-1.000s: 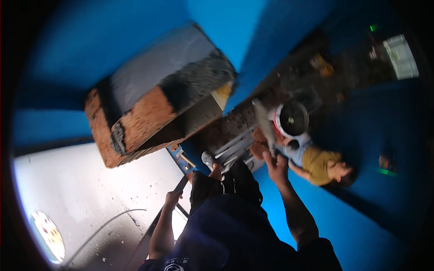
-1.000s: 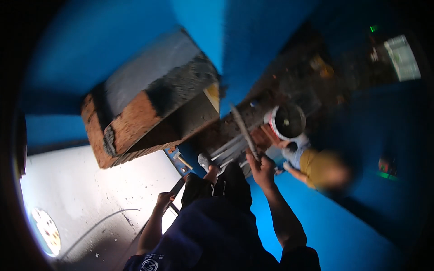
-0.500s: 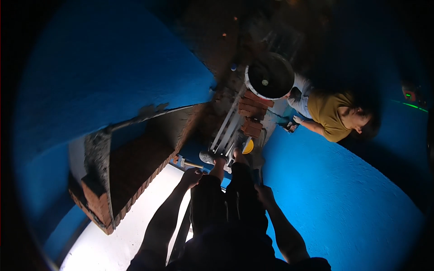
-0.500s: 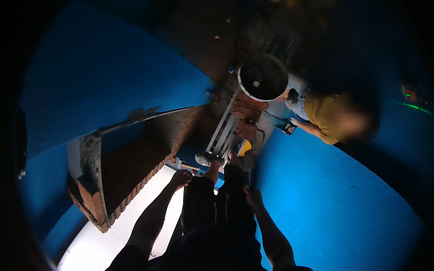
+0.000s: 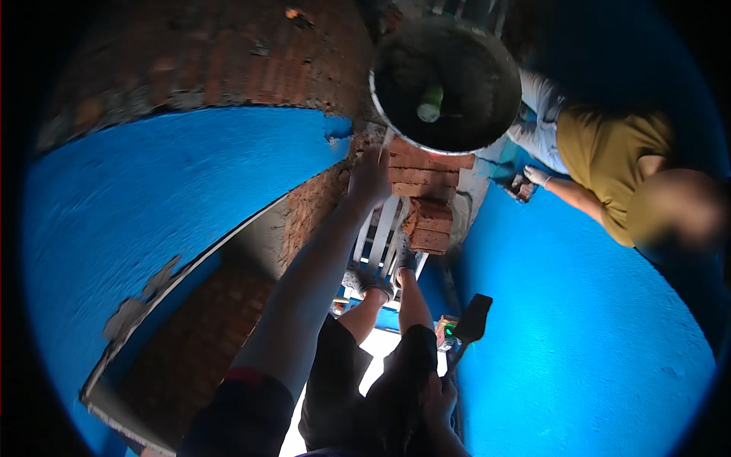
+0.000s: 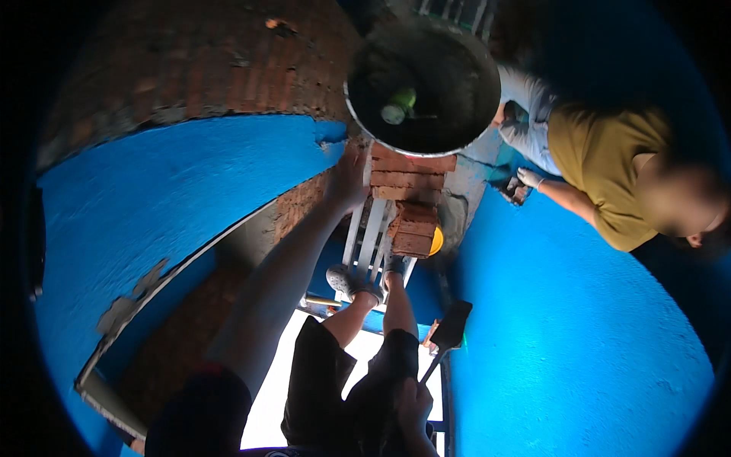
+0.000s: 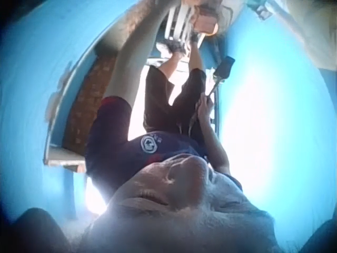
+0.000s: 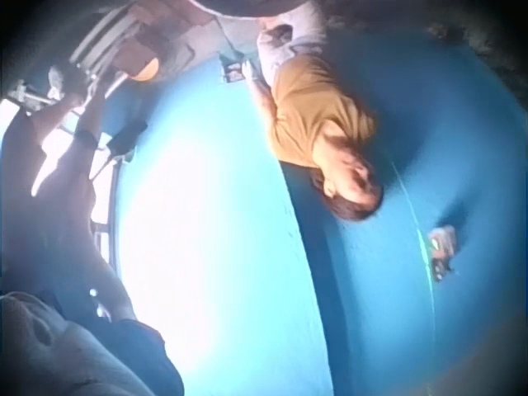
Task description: The person lays bricks onto a layer of mortar using a trowel to apply and spread the mortar between the bricks.
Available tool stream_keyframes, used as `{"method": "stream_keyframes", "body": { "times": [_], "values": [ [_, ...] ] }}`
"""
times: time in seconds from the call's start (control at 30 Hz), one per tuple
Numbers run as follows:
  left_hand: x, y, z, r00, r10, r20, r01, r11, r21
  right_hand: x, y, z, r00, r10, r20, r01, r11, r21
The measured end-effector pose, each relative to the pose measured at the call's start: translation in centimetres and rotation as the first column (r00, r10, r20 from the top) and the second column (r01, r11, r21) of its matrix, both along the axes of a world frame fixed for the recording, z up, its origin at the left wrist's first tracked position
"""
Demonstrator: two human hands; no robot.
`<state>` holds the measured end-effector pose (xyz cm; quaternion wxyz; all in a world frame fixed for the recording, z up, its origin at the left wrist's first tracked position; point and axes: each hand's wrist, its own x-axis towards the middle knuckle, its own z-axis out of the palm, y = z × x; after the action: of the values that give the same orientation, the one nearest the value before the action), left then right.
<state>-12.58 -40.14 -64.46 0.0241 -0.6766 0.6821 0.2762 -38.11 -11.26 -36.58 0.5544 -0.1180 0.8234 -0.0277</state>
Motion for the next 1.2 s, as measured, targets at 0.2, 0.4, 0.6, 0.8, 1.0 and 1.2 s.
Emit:
{"method": "stream_keyframes", "body": {
  "times": [0.2, 0.4, 0.6, 0.8, 1.0, 1.2],
  "values": [
    [-0.7, -4.8, -11.0, 0.895, 0.217, -0.389, -0.193, 0.976, 0.1, 0.6, -3.3, 0.0, 0.992, -0.093, -0.083, 0.107, 0.977, 0.182],
    [-1.5, -3.2, -6.9, 0.929, -0.048, -0.366, 0.024, 0.997, -0.07, -0.2, -1.3, 0.0, 0.978, -0.195, -0.075, 0.204, 0.969, 0.137],
    [4.4, 4.7, 2.8, 0.842, 0.441, -0.311, -0.31, 0.867, 0.39, 1.6, -0.4, -0.1, 0.999, 0.048, 0.003, -0.048, 0.998, -0.044],
    [9.0, 14.9, 28.4, 0.182, 0.958, -0.22, -0.38, 0.275, 0.883, 1.6, 2.5, -3.0, 0.957, 0.255, -0.137, -0.274, 0.951, -0.141],
    [12.6, 29.6, 48.6, -0.261, 0.709, -0.655, -0.336, 0.569, 0.75, 0.1, 5.1, -5.9, 0.898, 0.421, -0.127, -0.436, 0.891, -0.128],
    [11.1, 34.0, 49.3, -0.78, 0.524, -0.341, -0.011, 0.534, 0.845, -3.4, 3.9, -8.5, 0.895, 0.438, -0.09, -0.439, 0.826, -0.354]
  ]
}}
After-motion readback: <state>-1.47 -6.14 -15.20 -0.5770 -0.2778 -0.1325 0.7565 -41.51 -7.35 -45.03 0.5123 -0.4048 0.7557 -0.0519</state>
